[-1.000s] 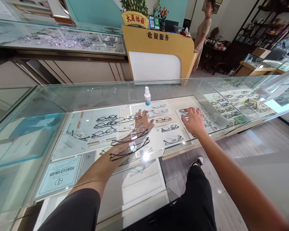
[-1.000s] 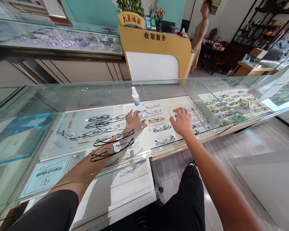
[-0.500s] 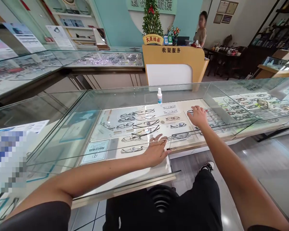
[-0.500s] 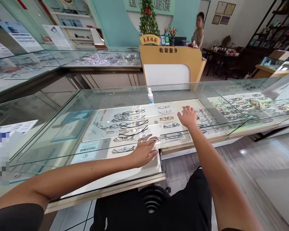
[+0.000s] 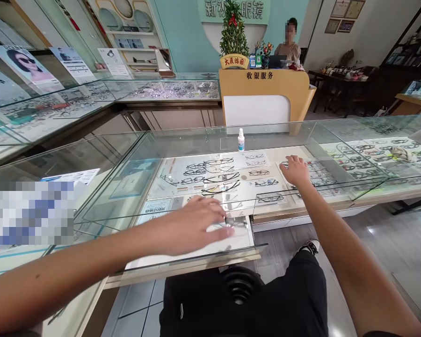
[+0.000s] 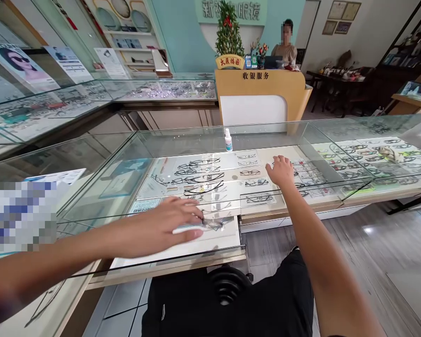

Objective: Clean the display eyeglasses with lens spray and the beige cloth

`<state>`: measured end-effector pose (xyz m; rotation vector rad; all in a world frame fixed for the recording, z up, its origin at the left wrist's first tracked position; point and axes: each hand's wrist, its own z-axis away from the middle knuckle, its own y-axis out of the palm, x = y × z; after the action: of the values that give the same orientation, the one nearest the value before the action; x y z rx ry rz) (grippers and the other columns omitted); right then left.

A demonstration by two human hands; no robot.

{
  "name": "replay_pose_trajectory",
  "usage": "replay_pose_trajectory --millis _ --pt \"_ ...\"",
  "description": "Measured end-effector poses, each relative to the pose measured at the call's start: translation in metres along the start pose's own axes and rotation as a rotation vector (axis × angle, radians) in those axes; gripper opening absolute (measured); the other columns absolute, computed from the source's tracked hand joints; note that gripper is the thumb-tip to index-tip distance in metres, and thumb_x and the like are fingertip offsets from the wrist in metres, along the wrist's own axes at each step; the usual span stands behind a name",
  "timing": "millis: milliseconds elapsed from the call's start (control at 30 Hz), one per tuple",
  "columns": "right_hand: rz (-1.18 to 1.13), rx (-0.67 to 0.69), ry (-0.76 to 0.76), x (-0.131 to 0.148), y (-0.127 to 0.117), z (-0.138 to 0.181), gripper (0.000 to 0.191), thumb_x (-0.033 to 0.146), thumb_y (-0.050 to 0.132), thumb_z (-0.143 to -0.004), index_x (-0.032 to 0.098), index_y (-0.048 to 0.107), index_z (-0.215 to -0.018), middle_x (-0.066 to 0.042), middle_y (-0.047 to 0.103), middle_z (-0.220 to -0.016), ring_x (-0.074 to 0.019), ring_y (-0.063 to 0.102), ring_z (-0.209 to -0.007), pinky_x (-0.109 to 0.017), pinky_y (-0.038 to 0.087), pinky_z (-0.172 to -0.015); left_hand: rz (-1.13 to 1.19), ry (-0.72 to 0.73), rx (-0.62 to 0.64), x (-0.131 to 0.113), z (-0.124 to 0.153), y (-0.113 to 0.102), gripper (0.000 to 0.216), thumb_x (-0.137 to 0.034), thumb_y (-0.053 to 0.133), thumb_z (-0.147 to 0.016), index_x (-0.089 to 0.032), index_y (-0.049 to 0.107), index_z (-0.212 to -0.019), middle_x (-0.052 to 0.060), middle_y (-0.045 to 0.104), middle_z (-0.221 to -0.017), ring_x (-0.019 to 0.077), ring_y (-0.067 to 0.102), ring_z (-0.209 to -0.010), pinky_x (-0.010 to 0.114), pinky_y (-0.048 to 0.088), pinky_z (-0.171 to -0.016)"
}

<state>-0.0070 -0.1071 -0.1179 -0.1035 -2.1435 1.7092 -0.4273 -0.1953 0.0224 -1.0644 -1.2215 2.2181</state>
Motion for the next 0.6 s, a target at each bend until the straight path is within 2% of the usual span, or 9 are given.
replay_pose_trajectory --millis 133,233,333,433,600 --pt "-0.002 -0.01 -0.006 0.0 0.0 0.0 0.069 0.05 0.04 -0.106 0.012 0.058 -0.16 -0.022 0.055 -0.172 -0.043 0.048 -0.156 -0.06 0.041 -0.128 -0.135 -0.053 -0.277 0.028 -0.027 -0.054 0.063 -0.079 0.04 -0.108 -0.035 0.085 -0.113 0.004 0.078 -0.14 0.0395 0.057 -0.148 0.06 0.03 -0.128" --pt "-0.002 -0.007 -0.003 0.0 -0.001 0.0 0.069 0.05 0.039 -0.107 0.012 0.058 -0.161 -0.021 0.054 -0.172 -0.0423 0.048 -0.157 -0.06 0.041 -0.129 -0.212 -0.061 -0.435 0.062 -0.067 -0.076 0.072 -0.077 0.035 -0.109 -0.027 0.086 -0.11 0.008 0.077 -0.141 0.0435 0.047 -0.156 0.063 0.024 -0.131" --pt "-0.002 -0.007 -0.002 -0.001 -0.001 0.0 0.069 0.05 0.039 -0.107 0.012 0.058 -0.161 -0.02 0.054 -0.172 -0.0424 0.047 -0.158 -0.06 0.041 -0.129 -0.266 -0.074 -0.489 0.097 -0.109 -0.078 0.074 -0.073 0.032 -0.11 -0.023 0.084 -0.125 0.012 0.069 -0.157 0.0444 0.038 -0.162 0.063 0.022 -0.13" --pt "0.001 -0.009 -0.003 -0.002 -0.001 -0.001 0.07 0.051 0.039 -0.107 0.011 0.058 -0.161 -0.021 0.055 -0.171 -0.0425 0.047 -0.157 -0.061 0.042 -0.128 -0.313 -0.114 -0.492 0.128 -0.141 -0.068 0.078 -0.076 0.03 -0.109 -0.024 0.082 -0.134 0.012 0.063 -0.165 0.0445 0.033 -0.166 0.063 0.021 -0.129" --pt "0.006 -0.027 -0.003 -0.003 0.001 -0.003 0.067 0.05 0.039 -0.106 0.013 0.06 -0.158 -0.02 0.06 -0.165 -0.0422 0.05 -0.152 -0.059 0.044 -0.125 -0.29 -0.138 -0.472 0.156 -0.169 -0.056 0.081 -0.073 0.021 -0.111 -0.026 0.082 -0.136 0.011 0.062 -0.167 0.0435 0.032 -0.167 0.064 0.023 -0.128"
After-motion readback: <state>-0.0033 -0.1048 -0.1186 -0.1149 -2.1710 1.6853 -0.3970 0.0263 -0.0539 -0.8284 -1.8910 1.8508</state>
